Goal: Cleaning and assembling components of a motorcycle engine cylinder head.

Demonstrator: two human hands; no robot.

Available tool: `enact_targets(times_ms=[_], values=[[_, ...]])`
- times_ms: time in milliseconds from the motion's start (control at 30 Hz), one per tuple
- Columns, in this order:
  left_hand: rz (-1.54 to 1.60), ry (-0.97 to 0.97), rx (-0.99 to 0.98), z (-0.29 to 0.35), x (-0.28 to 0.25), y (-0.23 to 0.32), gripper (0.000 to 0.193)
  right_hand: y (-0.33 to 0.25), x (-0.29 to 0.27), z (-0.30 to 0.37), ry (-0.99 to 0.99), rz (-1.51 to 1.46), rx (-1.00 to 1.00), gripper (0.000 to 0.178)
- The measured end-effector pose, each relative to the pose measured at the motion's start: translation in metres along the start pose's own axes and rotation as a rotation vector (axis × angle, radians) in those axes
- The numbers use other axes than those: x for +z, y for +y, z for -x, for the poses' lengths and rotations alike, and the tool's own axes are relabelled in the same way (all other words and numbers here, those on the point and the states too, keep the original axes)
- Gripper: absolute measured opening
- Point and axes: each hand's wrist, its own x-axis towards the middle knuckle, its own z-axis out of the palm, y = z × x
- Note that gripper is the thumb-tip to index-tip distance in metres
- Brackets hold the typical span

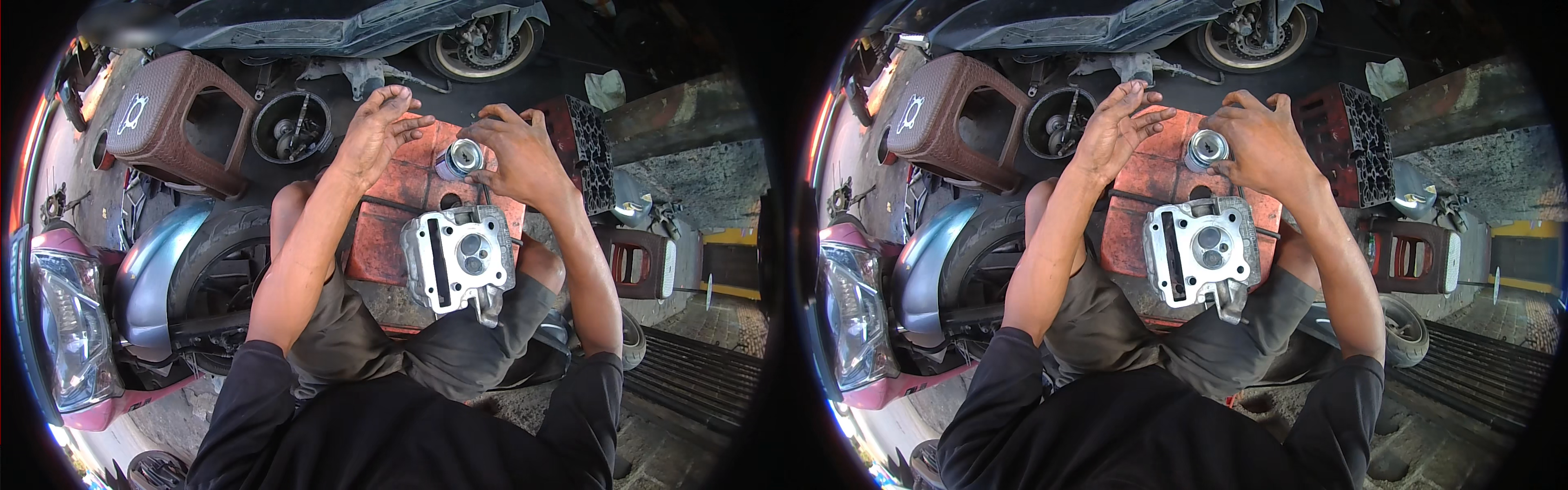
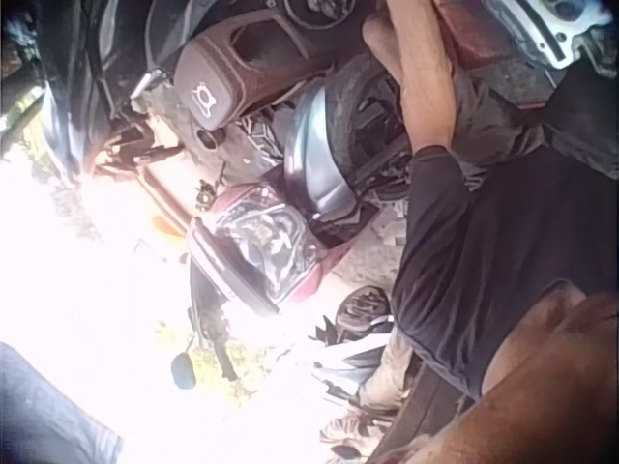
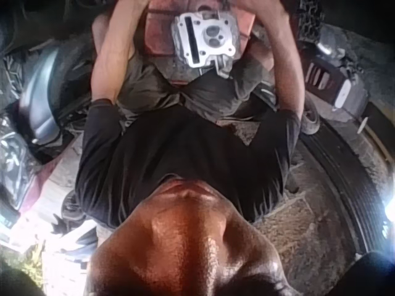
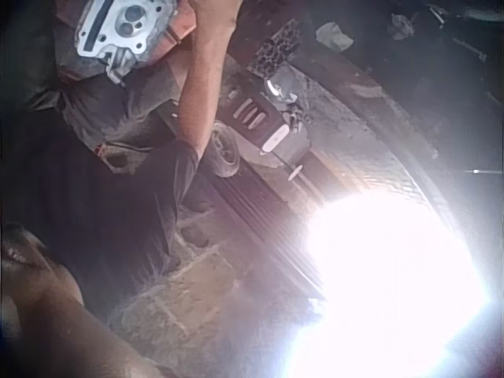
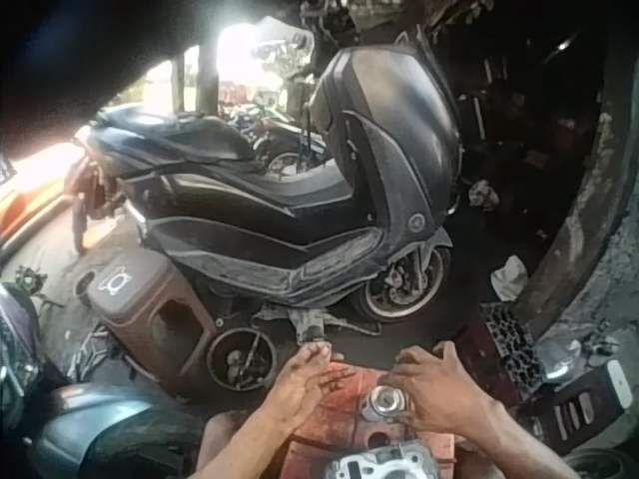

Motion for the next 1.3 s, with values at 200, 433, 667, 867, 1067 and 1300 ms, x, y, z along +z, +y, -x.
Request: enact_targets(times_ms=[200,433,667,867,1067,1300], values=[[-0.005,0.000,0.015,0.000,0.000,0.001,0.021,-0.004,0.001,-0.002,-0.030,0.007,0.019,0.047],[-0.009,0.013,0.021,0.000,-0.003,0.003,0.022,-0.007,0.009,0.009,0.022,0.008,0.062,0.056],[-0.019,0.026,0.031,0.001,-0.001,0.004,0.024,-0.013,-0.003,-0.007,0.153,-0.180,0.179,0.074],[0.005,0.049,0.045,0.001,-0.005,0.003,0.021,-0.020,0.031,-0.024,0.069,-0.104,0.119,0.086],[-0.024,0.091,0.073,0.000,-0.011,0.010,0.017,-0.025,0.048,-0.031,-0.017,-0.190,0.235,0.074],[-0.018,0.101,0.086,0.000,-0.013,0.011,0.016,-0.015,0.064,-0.024,-0.034,-0.374,0.231,0.065]])
